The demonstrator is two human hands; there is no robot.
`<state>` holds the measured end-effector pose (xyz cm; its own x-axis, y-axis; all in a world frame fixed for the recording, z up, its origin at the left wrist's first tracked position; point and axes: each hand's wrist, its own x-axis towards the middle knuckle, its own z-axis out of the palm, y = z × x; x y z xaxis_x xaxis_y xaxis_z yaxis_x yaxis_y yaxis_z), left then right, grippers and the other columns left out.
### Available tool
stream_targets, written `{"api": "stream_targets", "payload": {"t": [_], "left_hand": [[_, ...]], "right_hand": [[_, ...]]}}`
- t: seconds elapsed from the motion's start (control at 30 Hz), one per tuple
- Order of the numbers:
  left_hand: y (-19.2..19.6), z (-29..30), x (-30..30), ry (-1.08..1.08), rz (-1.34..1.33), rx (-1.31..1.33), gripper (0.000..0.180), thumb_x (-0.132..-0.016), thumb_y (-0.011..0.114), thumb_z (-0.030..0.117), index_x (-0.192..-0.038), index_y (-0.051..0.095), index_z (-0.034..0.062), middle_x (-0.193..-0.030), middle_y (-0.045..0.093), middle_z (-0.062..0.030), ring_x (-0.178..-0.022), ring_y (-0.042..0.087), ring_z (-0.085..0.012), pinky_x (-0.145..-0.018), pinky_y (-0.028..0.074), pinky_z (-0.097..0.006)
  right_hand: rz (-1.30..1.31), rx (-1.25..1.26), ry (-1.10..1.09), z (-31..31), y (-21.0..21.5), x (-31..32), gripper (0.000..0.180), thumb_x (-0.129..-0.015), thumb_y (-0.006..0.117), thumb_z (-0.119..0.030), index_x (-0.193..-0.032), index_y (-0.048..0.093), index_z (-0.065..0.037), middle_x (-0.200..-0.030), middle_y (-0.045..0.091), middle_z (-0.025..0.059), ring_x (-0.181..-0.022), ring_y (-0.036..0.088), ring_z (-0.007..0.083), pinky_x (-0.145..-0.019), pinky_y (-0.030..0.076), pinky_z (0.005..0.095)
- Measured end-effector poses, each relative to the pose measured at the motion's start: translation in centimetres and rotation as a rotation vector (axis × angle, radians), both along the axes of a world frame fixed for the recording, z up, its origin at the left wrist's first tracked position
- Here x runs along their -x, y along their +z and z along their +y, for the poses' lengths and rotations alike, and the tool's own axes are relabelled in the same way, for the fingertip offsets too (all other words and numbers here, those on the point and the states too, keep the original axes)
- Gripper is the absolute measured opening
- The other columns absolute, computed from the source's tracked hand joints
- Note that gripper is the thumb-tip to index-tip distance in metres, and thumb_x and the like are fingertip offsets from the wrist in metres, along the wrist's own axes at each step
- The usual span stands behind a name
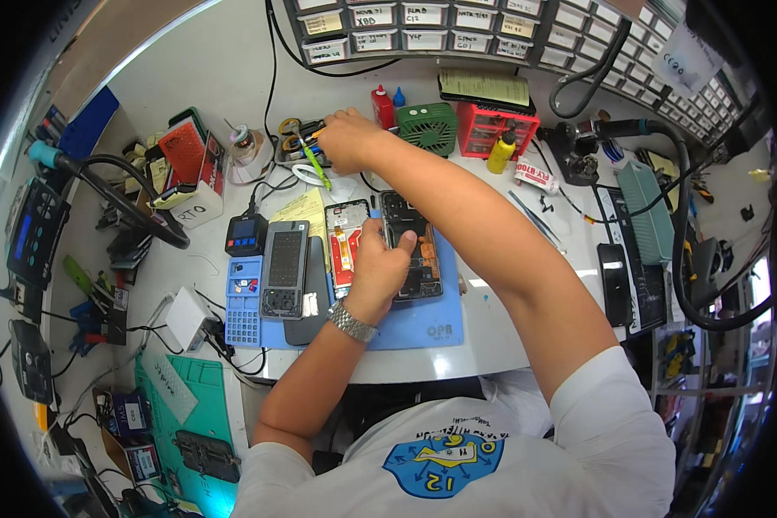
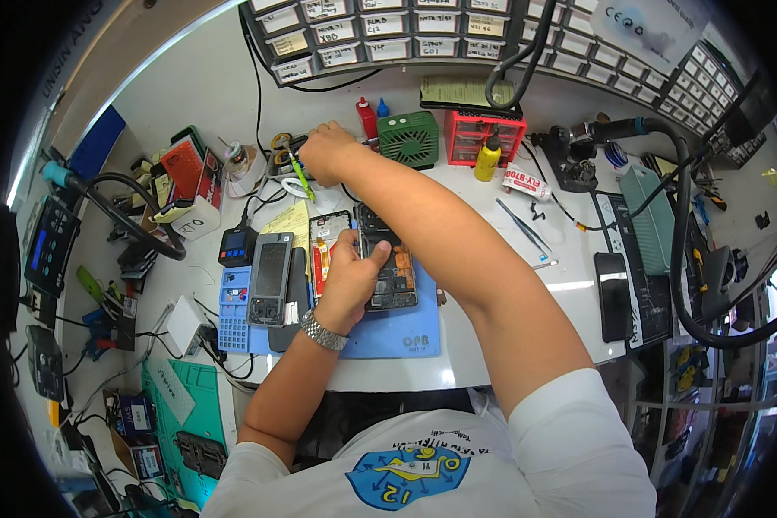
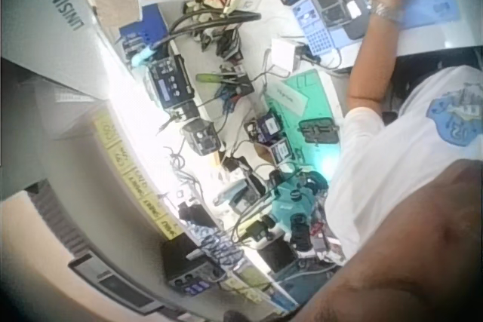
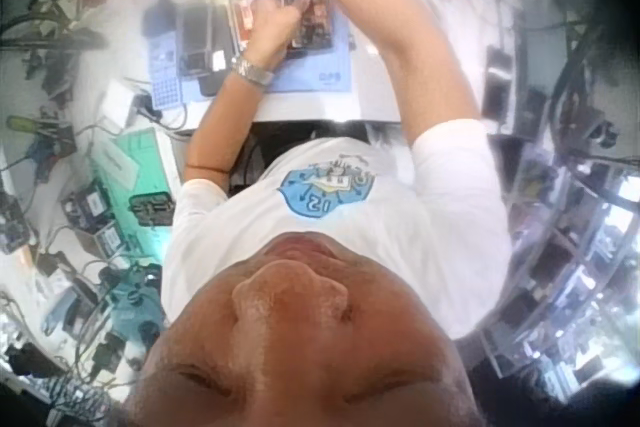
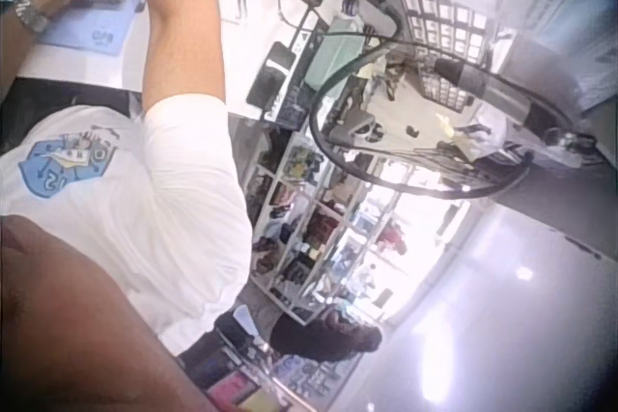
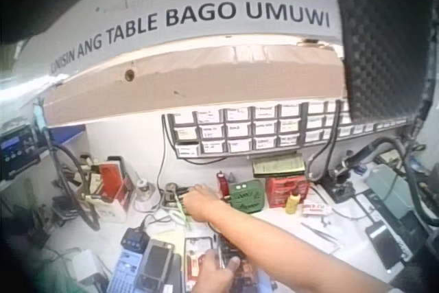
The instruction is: The person removes a protective film from the back of an orange smartphone, then uses a screwdriver to remove screws from the back cover of a black smartphone. The person places the back cover aside and continues to work on the internal components of the black smartphone.
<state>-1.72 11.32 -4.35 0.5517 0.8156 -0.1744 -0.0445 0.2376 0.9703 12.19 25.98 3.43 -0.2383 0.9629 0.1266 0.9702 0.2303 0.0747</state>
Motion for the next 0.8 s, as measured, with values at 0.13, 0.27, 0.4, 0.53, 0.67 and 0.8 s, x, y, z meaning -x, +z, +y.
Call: {"api": "stream_targets", "payload": {"t": [0.13, 0.27, 0.4, 0.53, 0.67, 0.8], "left_hand": [[1.7, 0.6, 0.3, 0.012, 0.019, 0.119, 0.039, -0.102, 0.071, 0.005, -0.133, 0.050, -0.0083, -0.104, 0.074, -0.0154, -0.083, 0.073, -0.0184, -0.070, 0.061, -0.033], [1.4, 1.5, 0.6, 0.055, 0.005, 0.093, 0.040, -0.103, 0.071, 0.005, -0.134, 0.050, -0.0082, -0.110, 0.073, -0.0169, -0.090, 0.073, -0.0190, -0.075, 0.063, -0.034], [1.2, 3.1, 2.2, 0.063, 0.000, 0.066, 0.039, -0.105, 0.070, 0.004, -0.136, 0.049, -0.0062, -0.113, 0.074, -0.0155, -0.090, 0.077, -0.0196, -0.078, 0.068, -0.037], [1.8, 3.2, 3.7, -0.020, -0.144, 0.122, 0.038, -0.104, 0.068, -0.003, -0.138, 0.052, -0.0013, -0.123, 0.074, -0.0141, -0.097, 0.077, -0.0199, -0.084, 0.068, -0.038], [2.3, 2.0, 3.7, 0.027, -0.241, 0.043, 0.047, -0.098, 0.069, -0.011, -0.141, 0.051, -0.0016, -0.130, 0.072, -0.0147, -0.115, 0.074, -0.0212, -0.099, 0.063, -0.038], [2.1, 1.3, 3.3, 0.065, -0.276, 0.012, 0.048, -0.099, 0.065, -0.013, -0.143, 0.048, -0.0020, -0.134, 0.069, -0.0145, -0.118, 0.071, -0.0188, -0.102, 0.062, -0.034]], "right_hand": [[0.101, 0.060, 0.002, 1.3, -1.1, 0.1, 0.025, -0.088, 0.075, -0.015, -0.109, 0.085, -0.007, -0.119, 0.079, 0.0197, -0.114, 0.074, 0.0386, -0.103, 0.052, 0.0488], [0.406, -0.322, 0.030, 0.9, -2.4, -0.8, 0.018, -0.091, 0.076, -0.012, -0.108, 0.080, -0.005, -0.109, 0.079, 0.0206, -0.103, 0.075, 0.0407, -0.090, 0.059, 0.0485], [0.983, -0.653, -0.053, -5.3, 1.6, 0.1, 0.013, -0.105, 0.071, -0.015, -0.107, 0.071, -0.002, -0.105, 0.079, 0.0159, -0.101, 0.079, 0.0284, -0.081, 0.063, 0.0419], [1.564, -0.680, -0.142, -13.3, 1.1, -2.5, 0.025, -0.112, 0.063, -0.012, -0.131, 0.056, 0.001, -0.113, 0.073, 0.0149, -0.103, 0.077, 0.0201, -0.088, 0.066, 0.0361], [1.538, -0.651, -0.051, -19.6, -2.6, -1.8, 0.048, -0.108, 0.065, -0.001, -0.148, 0.039, 0.002, -0.117, 0.069, 0.0185, -0.102, 0.076, 0.0226, -0.088, 0.067, 0.0356], [1.561, -0.536, -0.078, -23.2, -3.7, 0.5, 0.068, -0.106, 0.063, 0.004, -0.163, 0.026, 0.000, -0.114, 0.070, 0.0177, -0.101, 0.075, 0.0206, -0.086, 0.068, 0.0335]]}}
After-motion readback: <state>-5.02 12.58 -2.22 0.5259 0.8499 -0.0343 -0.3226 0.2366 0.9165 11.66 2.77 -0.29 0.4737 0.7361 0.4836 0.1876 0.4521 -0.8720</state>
